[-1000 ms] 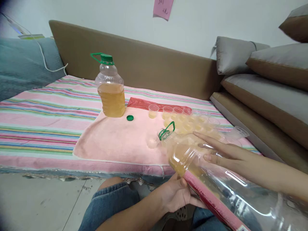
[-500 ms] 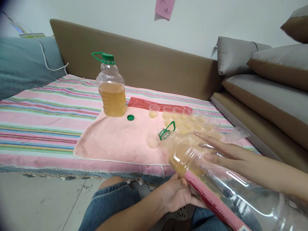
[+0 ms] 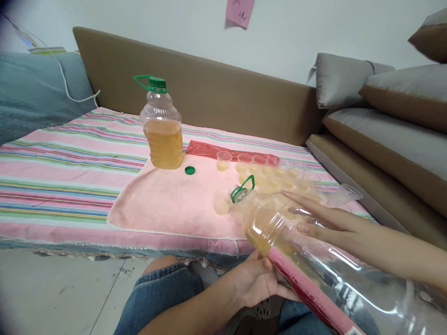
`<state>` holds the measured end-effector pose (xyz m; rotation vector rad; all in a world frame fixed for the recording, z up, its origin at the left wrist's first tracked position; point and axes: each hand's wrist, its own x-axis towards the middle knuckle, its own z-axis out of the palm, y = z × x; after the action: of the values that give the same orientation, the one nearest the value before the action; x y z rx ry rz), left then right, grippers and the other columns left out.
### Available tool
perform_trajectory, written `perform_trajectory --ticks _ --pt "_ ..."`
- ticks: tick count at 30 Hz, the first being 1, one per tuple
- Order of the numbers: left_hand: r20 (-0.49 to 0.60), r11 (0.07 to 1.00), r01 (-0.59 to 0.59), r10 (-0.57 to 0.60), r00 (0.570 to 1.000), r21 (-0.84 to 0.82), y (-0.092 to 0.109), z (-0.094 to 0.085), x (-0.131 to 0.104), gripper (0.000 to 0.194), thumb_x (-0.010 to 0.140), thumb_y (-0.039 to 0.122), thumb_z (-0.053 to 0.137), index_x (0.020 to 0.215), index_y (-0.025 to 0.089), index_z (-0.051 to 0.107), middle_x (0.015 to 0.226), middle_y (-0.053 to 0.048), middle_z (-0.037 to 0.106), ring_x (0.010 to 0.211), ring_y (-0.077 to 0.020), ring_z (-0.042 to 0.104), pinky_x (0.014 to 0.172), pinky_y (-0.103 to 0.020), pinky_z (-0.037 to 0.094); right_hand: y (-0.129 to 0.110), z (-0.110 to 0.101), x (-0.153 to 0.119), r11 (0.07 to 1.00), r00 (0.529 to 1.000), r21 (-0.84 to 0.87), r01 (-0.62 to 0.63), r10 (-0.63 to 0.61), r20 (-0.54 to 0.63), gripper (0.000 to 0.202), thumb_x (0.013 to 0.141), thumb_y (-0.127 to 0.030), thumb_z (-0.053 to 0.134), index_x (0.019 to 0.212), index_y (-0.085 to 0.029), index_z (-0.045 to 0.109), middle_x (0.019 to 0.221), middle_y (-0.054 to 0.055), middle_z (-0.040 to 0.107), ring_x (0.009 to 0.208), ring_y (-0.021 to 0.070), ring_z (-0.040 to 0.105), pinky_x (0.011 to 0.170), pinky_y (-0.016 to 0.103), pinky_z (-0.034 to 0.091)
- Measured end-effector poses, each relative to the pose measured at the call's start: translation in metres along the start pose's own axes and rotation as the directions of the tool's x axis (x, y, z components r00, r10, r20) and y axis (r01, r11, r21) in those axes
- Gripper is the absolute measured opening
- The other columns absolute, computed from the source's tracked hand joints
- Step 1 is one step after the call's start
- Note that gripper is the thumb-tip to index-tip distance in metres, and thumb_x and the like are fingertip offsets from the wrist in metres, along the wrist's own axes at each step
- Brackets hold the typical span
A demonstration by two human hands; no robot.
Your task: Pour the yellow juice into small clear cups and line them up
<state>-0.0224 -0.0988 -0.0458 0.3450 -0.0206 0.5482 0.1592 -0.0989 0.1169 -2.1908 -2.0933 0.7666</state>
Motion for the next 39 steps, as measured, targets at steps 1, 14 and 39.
perform_trajectory --ticks 1,14,39 --pt "0.006 1.0 -0.004 0.004 1.0 -0.003 0.0 0.001 0.0 0.076 0.047 0.044 0.088 0.112 0.015 0.063 0.099 -0.015 0.068 0.089 -0.032 0.066 0.096 -0.074 0.025 0.001 0.0 0.0 1.0 1.0 -0.003 0.007 -0.007 -0.002 0.067 0.084 -0.065 0.043 0.144 -0.052 0.017 0.155 -0.016 0.027 0.141 0.0278 0.027 0.115 0.046 0.018" --pt "0.012 1.0 -0.016 0.016 1.0 -0.012 -0.002 -0.002 0.0 0.071 0.051 0.042 0.087 0.112 0.015 0.062 0.099 -0.013 0.067 0.087 -0.0289 0.065 0.096 -0.07 0.03 0.002 0.0 0.0 0.999 0.999 -0.043 0.033 -0.033 -0.017 0.067 0.086 -0.063 0.042 0.146 -0.047 0.018 0.157 -0.012 0.023 0.143 0.0267 0.02 0.115 0.046 0.017" --pt "-0.006 1.0 -0.001 0.001 1.0 -0.019 -0.002 -0.002 0.001 0.079 0.047 0.044 0.088 0.115 0.015 0.06 0.099 -0.014 0.069 0.085 -0.029 0.067 0.095 -0.071 0.03 0.015 -0.003 0.005 0.998 0.998 -0.03 0.049 -0.048 0.042 0.069 0.086 -0.061 0.045 0.146 -0.049 0.015 0.158 -0.013 0.019 0.144 0.0278 0.018 0.115 0.049 0.015"
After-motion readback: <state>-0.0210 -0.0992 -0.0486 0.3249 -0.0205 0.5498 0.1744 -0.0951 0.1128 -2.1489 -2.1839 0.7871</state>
